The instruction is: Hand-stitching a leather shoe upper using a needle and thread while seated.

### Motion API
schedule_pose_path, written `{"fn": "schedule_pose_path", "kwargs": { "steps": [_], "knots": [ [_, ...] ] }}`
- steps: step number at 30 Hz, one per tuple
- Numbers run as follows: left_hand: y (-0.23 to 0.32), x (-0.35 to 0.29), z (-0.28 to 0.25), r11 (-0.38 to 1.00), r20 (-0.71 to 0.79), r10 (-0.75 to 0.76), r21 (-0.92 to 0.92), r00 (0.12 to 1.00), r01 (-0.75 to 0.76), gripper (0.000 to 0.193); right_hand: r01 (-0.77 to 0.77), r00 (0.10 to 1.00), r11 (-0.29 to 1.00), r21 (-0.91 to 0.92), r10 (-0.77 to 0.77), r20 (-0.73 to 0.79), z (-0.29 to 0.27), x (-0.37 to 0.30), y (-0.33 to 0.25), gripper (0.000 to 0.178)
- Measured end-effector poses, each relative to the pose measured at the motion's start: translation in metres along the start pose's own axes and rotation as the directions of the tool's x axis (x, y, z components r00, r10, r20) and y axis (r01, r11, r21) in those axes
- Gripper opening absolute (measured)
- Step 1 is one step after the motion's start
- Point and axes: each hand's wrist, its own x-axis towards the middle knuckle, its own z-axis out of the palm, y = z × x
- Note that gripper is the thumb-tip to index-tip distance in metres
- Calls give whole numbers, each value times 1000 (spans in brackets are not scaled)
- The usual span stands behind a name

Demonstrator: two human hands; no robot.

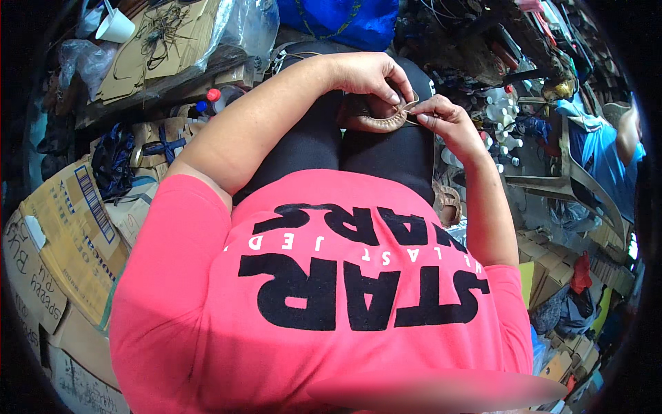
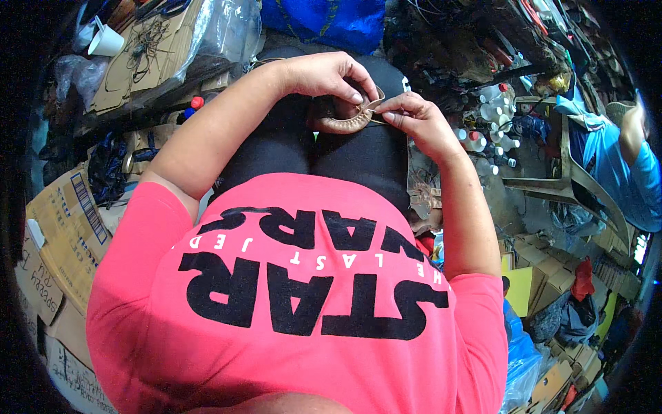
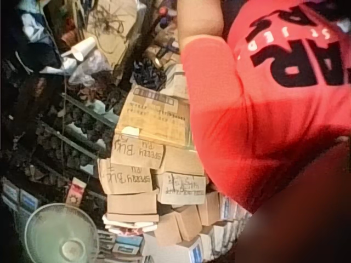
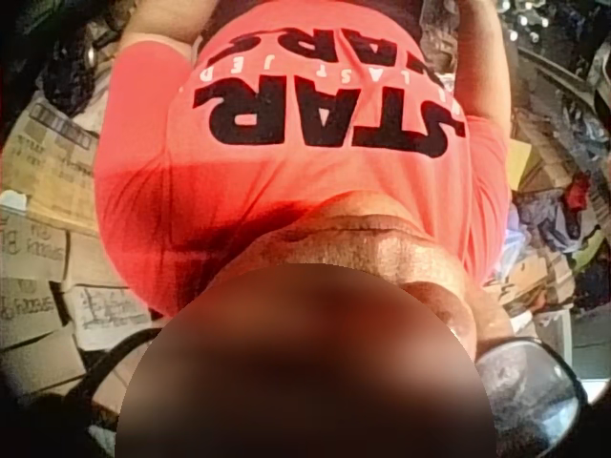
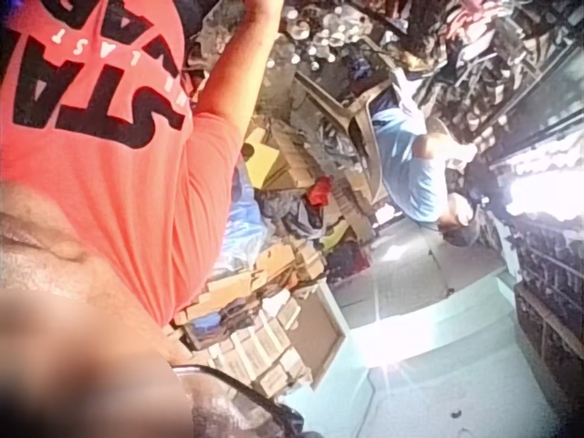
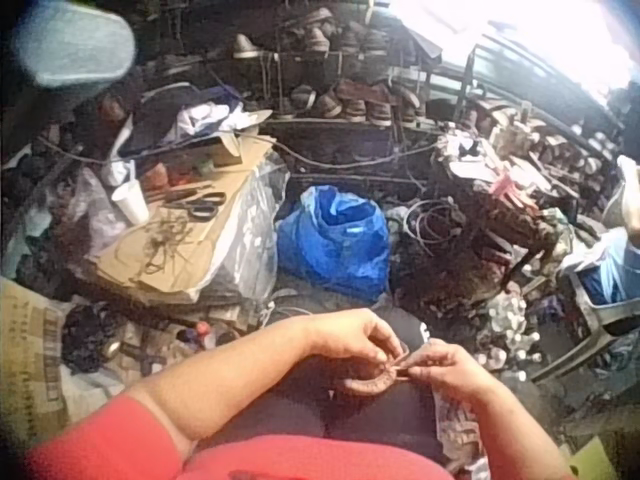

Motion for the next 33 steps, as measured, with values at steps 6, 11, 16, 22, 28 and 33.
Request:
{"fn": "schedule_pose_path", "kwargs": {
  "steps": [6, 11, 16, 22, 28, 33],
  "knots": [
    [4, -2, 1, 994, -82, -33, 97, 996, 41, 27, 84, 982, 994, -70, -94, -165, 28, -5, -16, 15],
    [-7, -37, -1, 801, -369, 341, 595, 865, -62, 42, 166, 934, 866, -472, -291, -206, 32, -16, -28, 18],
    [10, -67, 42, 932, -590, 213, 362, 779, 19, 35, 142, 911, 731, -667, -360, -200, 46, -29, -26, 24],
    [-6, -66, 55, 662, -593, 437, 721, 677, 204, 14, 122, 912, 642, -757, -373, -169, 57, -30, -30, 30],
    [-8, -54, 43, 908, -595, 339, 410, 729, -88, 17, 25, 984, 950, -311, -78, -157, 31, -24, -25, 30],
    [-16, -52, 40, 850, -532, 373, 524, 760, -51, 15, 12, 998, 957, -289, -27, -49, 15, -12, -22, 27]
  ]
}}
